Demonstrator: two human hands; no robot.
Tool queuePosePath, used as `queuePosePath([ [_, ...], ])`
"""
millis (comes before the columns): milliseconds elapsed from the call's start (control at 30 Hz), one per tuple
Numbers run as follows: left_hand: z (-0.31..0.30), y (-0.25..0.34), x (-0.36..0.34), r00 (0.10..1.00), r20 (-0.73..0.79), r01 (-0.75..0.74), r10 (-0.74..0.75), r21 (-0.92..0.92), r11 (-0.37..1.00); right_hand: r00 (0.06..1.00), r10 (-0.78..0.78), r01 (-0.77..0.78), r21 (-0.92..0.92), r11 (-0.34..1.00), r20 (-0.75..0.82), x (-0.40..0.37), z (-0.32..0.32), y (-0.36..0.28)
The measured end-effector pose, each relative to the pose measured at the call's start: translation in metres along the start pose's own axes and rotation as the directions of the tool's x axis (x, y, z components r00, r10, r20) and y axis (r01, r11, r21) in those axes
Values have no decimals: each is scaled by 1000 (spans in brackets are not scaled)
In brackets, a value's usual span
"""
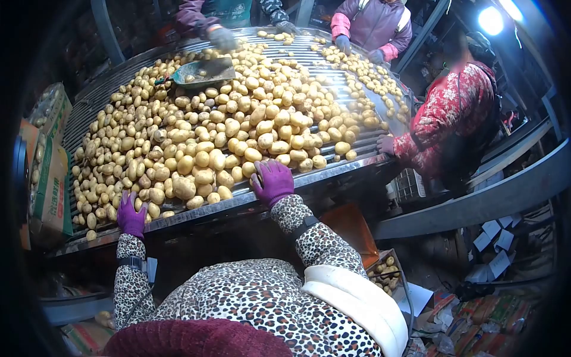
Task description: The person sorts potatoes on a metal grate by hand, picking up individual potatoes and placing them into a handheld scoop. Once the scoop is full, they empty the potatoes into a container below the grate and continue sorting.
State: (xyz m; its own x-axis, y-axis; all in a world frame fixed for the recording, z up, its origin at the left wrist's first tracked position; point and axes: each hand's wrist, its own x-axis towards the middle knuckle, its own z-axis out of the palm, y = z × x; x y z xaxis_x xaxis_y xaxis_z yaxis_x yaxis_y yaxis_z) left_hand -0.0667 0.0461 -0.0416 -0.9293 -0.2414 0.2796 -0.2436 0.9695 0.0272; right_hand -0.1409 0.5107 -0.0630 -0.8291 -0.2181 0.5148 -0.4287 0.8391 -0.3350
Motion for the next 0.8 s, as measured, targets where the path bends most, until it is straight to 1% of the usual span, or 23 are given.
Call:
queuePosePath([
  [100, -5, 4, 1, 999, 35, 17, -16, -7, 1000, 1000, 1, -1, 3, 1000, -3, 1, -1, 0],
  [300, -4, 3, 2, 1000, 20, 18, -18, -13, 1000, 1000, -5, 5, 26, 1000, 3, 4, -2, 0],
  [367, -4, 4, 0, 1000, 16, 27, -27, -9, 1000, 1000, -14, 15, 32, 999, -24, 0, 4, 2],
  [600, -14, 15, 0, 995, 42, 93, -93, 1, 996, 999, -26, 27, 5, 1000, -39, 1, -1, -2],
  [800, -11, 11, -1, 998, 15, 64, -63, -27, 998, 999, -19, 20, 18, 1000, -34, 2, -2, -3],
])
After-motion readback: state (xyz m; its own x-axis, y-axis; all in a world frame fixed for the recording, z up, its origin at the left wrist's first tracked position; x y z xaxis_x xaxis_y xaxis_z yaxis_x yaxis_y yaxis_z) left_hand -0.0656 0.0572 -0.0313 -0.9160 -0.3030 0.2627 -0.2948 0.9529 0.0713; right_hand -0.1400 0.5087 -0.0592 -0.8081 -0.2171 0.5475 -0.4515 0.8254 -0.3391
